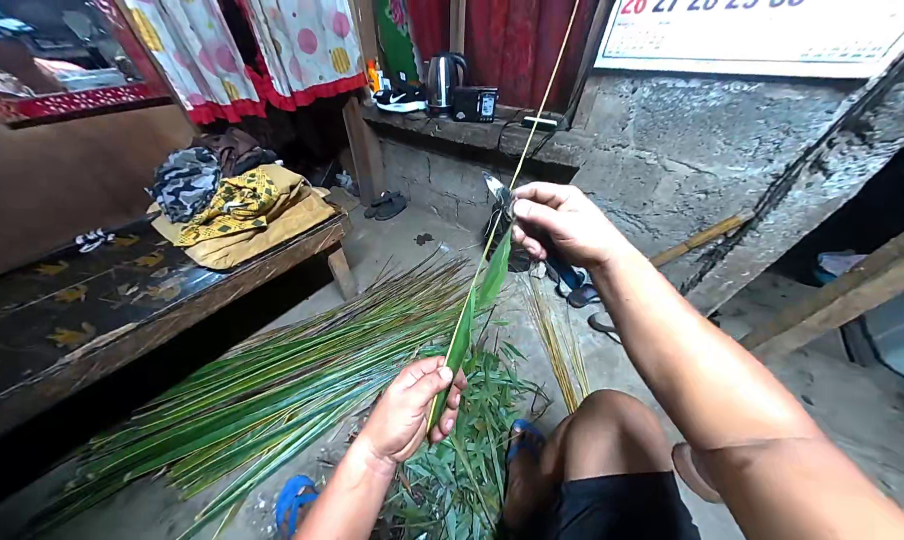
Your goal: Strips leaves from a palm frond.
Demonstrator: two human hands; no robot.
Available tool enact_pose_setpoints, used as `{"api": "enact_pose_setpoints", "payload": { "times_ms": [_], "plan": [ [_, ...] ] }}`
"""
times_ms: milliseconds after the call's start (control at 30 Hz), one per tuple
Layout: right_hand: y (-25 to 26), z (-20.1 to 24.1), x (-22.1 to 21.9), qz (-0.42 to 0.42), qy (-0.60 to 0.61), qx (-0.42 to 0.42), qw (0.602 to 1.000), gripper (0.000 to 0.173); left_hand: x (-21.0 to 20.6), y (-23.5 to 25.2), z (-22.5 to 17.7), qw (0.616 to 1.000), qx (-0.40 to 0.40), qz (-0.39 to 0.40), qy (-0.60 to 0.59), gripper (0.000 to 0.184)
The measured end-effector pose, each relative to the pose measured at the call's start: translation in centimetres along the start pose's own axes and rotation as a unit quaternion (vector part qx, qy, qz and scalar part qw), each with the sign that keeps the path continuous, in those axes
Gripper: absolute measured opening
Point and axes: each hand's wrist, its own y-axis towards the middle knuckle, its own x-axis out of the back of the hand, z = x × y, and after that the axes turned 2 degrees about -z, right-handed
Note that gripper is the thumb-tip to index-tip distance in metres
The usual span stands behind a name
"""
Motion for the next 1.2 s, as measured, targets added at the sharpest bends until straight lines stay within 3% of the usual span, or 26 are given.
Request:
{"api": "enact_pose_setpoints", "payload": {
  "times_ms": [67, 233, 367, 633, 800, 867, 967, 1067, 1200],
  "plan": [
    [-1.2, 0.2, -1.4, -0.005, 0.0, -0.053, 0.999, 0.028, 0.1, 0.2, 0.0, 1.0, -0.024, -0.01, -0.009, 0.036],
    [-6.0, -4.5, -6.2, 0.072, 0.091, -0.156, 0.981, 0.036, -0.1, 0.2, -0.6, 0.996, -0.02, -0.007, -0.081, 0.037],
    [-7.3, -5.4, -7.8, 0.054, 0.163, -0.142, 0.975, 0.036, 0.4, -0.3, -0.5, 0.992, 0.034, 0.043, -0.117, 0.033],
    [-3.3, -2.0, -3.8, 0.039, 0.067, -0.074, 0.994, 0.034, 0.4, -0.7, -0.3, 0.971, 0.081, 0.126, -0.187, 0.026],
    [-0.2, 2.0, -1.3, -0.067, 0.061, -0.034, 0.995, 0.035, 0.5, -0.9, 0.0, 0.957, 0.102, 0.175, -0.207, 0.025],
    [0.6, 3.0, -0.6, -0.079, 0.078, -0.029, 0.993, 0.033, 0.3, -0.9, 0.0, 0.97, 0.076, 0.156, -0.172, 0.027],
    [-0.8, 1.8, -1.9, -0.03, 0.028, -0.086, 0.995, 0.038, -0.4, -0.8, -0.6, 1.0, -0.01, 0.019, -0.003, 0.034],
    [-3.9, -1.1, -4.5, 0.041, 0.02, -0.128, 0.991, 0.04, -0.9, -0.5, -0.9, 0.983, -0.06, -0.099, 0.142, 0.033],
    [-4.9, -1.7, -5.1, 0.019, 0.037, -0.115, 0.992, 0.035, -0.9, -0.6, -0.6, 0.975, -0.063, -0.109, 0.182, 0.032]
  ]
}}
